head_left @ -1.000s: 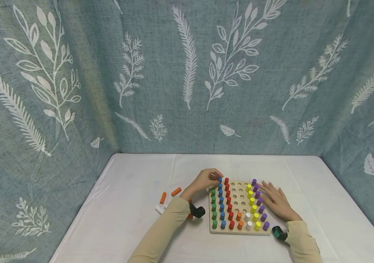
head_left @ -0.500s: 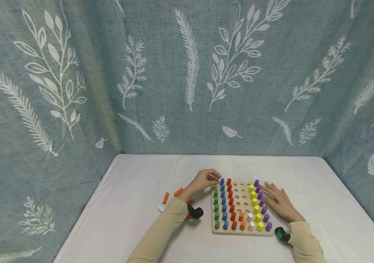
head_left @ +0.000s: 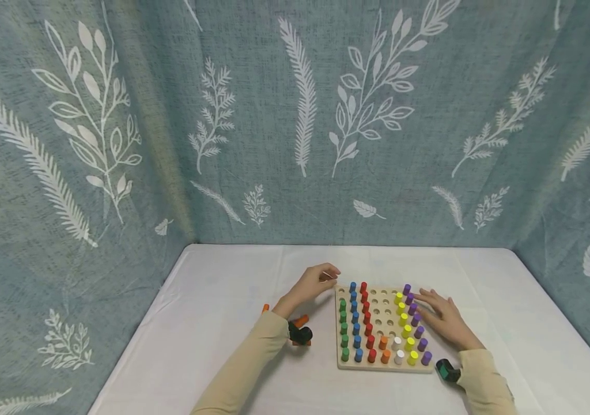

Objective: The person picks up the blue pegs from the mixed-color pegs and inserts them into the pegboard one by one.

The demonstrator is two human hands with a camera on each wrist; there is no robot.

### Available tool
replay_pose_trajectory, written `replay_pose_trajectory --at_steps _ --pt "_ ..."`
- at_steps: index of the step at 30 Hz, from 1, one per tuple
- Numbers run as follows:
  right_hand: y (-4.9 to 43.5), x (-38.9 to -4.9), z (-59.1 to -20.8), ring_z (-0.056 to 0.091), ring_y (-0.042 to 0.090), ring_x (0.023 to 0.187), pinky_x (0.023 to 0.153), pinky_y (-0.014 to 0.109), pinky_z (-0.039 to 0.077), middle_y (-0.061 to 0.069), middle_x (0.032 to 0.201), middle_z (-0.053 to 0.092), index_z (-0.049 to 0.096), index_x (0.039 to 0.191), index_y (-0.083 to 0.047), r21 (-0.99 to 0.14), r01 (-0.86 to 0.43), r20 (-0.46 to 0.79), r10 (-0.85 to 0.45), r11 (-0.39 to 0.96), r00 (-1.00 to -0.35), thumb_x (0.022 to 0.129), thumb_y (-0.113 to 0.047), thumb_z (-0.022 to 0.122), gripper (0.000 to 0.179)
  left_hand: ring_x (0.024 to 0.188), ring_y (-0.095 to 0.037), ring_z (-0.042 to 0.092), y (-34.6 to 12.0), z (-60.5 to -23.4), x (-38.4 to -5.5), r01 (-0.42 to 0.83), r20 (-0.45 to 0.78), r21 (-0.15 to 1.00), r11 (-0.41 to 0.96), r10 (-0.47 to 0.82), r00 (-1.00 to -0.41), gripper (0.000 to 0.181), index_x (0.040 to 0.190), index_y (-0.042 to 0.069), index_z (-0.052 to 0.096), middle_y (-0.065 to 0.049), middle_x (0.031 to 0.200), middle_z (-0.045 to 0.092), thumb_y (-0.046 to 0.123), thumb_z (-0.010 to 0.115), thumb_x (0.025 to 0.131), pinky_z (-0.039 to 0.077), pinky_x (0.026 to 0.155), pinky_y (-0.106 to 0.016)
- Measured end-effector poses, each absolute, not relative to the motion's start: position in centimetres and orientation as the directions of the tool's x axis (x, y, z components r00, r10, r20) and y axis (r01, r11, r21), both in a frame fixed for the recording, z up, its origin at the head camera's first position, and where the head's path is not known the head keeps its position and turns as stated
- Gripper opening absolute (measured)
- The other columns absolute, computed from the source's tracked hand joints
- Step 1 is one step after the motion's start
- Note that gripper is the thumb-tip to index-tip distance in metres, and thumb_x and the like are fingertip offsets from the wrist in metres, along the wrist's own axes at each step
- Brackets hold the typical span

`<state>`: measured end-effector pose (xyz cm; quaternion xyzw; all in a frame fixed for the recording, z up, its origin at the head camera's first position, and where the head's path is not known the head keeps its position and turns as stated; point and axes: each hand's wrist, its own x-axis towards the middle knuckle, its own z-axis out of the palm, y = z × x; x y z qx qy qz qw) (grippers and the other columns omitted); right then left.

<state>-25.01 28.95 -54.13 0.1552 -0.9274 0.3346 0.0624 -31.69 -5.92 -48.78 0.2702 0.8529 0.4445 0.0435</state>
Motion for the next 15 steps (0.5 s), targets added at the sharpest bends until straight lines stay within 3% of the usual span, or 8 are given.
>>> replay_pose_trajectory --at_steps 15 --pt "30.4 -26.5 -53.1 0.029 0.057 0.124 0.098 0.073 0.012 0.031 0.129 0.047 0.057 0.122 -0.002 -0.561 -0.361 0.261 -0.254 0.745 -0.931 0.093 -0.021 0.056 0.035 0.103 -0.032 0.059 -9.6 -48.8 -32.4 0.467 0.243 0.747 0.473 0.461 -0.854 0.029 0.119 -0.003 0.054 -0.020 0.110 0.060 0.009 0.055 0.093 0.046 0.093 -0.048"
